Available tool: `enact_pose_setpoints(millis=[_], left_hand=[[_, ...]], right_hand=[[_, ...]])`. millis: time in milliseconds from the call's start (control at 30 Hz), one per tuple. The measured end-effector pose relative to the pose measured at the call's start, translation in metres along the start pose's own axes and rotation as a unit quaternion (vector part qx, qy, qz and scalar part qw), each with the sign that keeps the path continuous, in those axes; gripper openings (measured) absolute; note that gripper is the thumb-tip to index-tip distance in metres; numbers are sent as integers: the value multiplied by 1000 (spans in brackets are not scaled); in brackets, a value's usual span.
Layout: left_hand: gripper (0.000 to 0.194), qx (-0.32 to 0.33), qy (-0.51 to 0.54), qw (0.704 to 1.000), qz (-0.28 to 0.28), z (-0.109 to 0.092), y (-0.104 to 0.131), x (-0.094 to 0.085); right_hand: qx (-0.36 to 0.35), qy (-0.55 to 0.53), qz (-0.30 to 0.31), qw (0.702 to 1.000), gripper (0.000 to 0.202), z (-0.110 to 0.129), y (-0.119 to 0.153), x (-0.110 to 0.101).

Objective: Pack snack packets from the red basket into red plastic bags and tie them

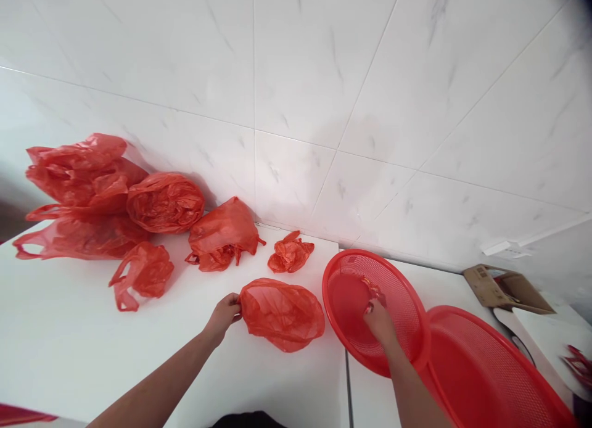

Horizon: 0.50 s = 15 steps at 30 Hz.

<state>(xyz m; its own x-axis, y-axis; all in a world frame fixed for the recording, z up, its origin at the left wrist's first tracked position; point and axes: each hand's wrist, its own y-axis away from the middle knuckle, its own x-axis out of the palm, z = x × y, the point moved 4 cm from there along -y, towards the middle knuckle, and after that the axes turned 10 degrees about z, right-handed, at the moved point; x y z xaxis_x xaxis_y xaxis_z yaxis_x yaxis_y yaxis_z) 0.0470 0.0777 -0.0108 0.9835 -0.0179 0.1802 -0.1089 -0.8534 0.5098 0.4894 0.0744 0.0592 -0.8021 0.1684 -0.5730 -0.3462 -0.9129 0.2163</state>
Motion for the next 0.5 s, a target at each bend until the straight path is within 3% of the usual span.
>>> enact_pose_setpoints(millis=[167,233,300,400,500], left_hand=[[14,7,2,1000,2,-1,-1,3],[14,8,2,1000,6,-2,0,5],[14,7,1,1000,12,-4,1,6],[15,6,0,1000,23,-6,1,8],[15,3,1,1000,30,-7,1,9]], right_hand=[[-96,20,78,992,18,72,25,43],[-196,38,146,969,19,104,45,71],[-240,66,181,951,25,125,63,94],[-271,92,214,934,45,140,78,115],[-269,130,161,940,53,136,68,107]])
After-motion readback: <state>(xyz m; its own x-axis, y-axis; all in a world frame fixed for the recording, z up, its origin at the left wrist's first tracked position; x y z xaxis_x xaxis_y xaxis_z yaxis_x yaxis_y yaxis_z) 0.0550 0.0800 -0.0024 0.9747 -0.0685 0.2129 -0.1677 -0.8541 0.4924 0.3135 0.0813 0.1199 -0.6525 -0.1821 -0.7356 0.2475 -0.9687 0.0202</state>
